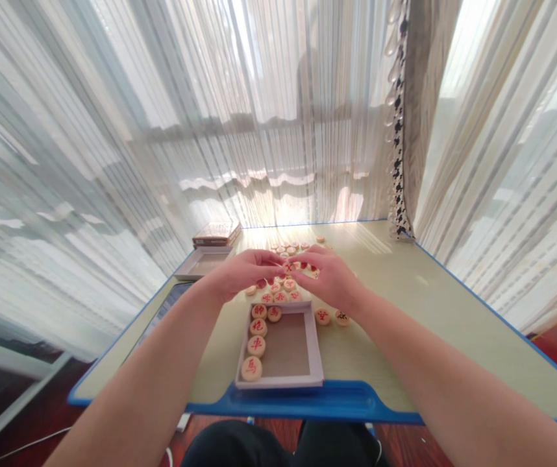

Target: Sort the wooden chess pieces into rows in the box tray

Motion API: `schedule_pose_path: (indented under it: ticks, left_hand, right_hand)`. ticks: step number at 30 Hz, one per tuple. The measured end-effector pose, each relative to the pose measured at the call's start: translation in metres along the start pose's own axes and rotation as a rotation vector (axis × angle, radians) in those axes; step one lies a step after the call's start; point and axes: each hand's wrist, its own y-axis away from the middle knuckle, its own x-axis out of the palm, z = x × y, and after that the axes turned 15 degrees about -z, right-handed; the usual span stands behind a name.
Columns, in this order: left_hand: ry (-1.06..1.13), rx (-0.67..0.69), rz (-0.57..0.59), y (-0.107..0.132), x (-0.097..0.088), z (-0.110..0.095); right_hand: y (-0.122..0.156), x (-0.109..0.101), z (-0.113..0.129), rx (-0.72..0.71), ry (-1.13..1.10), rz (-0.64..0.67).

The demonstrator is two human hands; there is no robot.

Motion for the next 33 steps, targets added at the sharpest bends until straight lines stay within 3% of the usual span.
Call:
schedule_pose_path:
  ticks: [6,11,15,20,23,28,33]
  left_hand:
    - [0.118,-0.054,-0.006,-0.003,0.002,0.002]
    - [0.201,-0.052,-0.022,-0.002,0.005,0.002]
    - [0.198,-0.043,-0.021,0.002,0.010,-0.003]
    - [0.211,-0.081,0.065,0.010,0.014,-0.014]
    - [0.160,-0.113,0.008,0.011,0.014,-0.018]
    - [-0.011,0.130,-0.195,0.008,0.017,-0.010]
    - [-0.004,0.276,-0.153,0.001,0.019,0.005]
  right_hand:
    - [0.000,0.002,0.002,0.199,-0.117,0.038]
    - [0.001,0.001,0.008,0.252,-0.194,0.044]
    - [0.000,-0.001,0.014,0.321,-0.296,0.063]
    - [-0.003,-0.004,0.013,0.403,-0.310,0.026]
    - [-0.004,-0.005,0.010,0.455,-0.335,0.013]
    - [-0.006,-0.005,0.007,0.553,-0.372,0.054]
    - [-0.009,-0.006,0.005,0.585,-0.398,0.016]
